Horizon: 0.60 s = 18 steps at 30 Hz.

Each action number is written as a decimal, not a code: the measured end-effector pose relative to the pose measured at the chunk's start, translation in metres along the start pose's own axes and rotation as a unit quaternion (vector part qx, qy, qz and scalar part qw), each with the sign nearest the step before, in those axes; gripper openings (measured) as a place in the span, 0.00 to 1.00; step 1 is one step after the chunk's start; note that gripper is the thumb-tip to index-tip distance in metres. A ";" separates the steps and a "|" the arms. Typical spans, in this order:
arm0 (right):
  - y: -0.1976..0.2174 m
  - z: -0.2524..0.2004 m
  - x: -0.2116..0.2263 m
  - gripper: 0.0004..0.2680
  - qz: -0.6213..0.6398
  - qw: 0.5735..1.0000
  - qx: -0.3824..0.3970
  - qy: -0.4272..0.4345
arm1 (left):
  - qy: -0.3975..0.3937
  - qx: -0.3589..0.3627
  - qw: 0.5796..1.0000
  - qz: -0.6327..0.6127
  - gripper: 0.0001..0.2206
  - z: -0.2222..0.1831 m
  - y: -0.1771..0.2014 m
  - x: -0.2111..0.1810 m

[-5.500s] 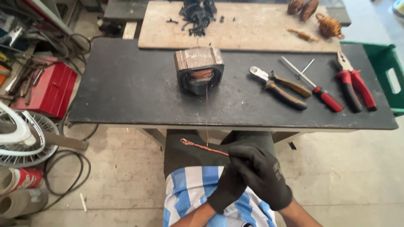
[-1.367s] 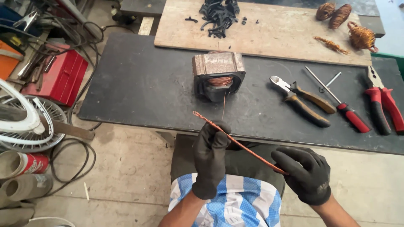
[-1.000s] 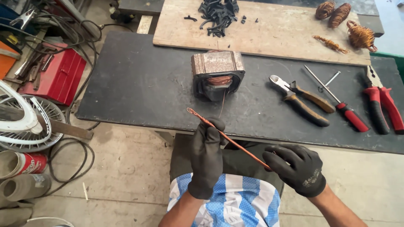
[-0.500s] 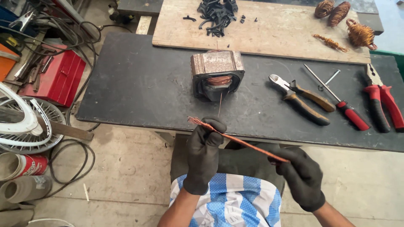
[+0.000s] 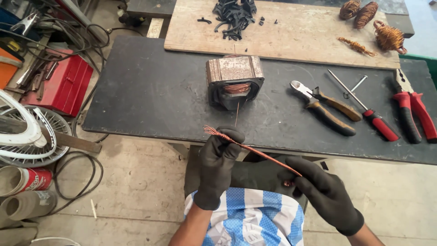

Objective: Repairing an electric motor component by twisting and inspecting copper wires

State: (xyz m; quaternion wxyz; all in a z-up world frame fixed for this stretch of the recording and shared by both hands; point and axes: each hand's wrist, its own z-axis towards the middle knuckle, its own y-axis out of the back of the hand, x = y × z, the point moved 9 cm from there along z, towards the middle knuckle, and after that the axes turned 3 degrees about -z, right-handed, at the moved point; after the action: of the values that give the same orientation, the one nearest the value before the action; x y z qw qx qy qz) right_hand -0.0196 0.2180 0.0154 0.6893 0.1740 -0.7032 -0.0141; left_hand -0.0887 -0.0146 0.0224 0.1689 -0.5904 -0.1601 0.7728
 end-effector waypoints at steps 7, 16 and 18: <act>-0.002 -0.014 0.050 0.13 -0.407 0.867 -0.103 0.268 | 0.014 -0.027 0.998 0.051 0.09 -0.002 0.008 0.006; -0.005 -0.021 0.052 0.13 -0.486 0.811 -0.118 0.305 | 0.005 -0.024 0.997 0.079 0.03 0.004 0.008 0.003; -0.013 -0.015 0.051 0.13 -0.480 0.827 -0.081 0.282 | -0.001 -0.020 0.996 0.090 0.03 0.004 0.008 0.001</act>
State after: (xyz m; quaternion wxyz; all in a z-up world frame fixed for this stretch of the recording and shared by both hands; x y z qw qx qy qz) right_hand -0.0012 0.1957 0.0615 0.7752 0.4295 -0.3023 -0.3511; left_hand -0.0932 -0.0214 0.0188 0.0872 -0.6050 -0.1220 0.7820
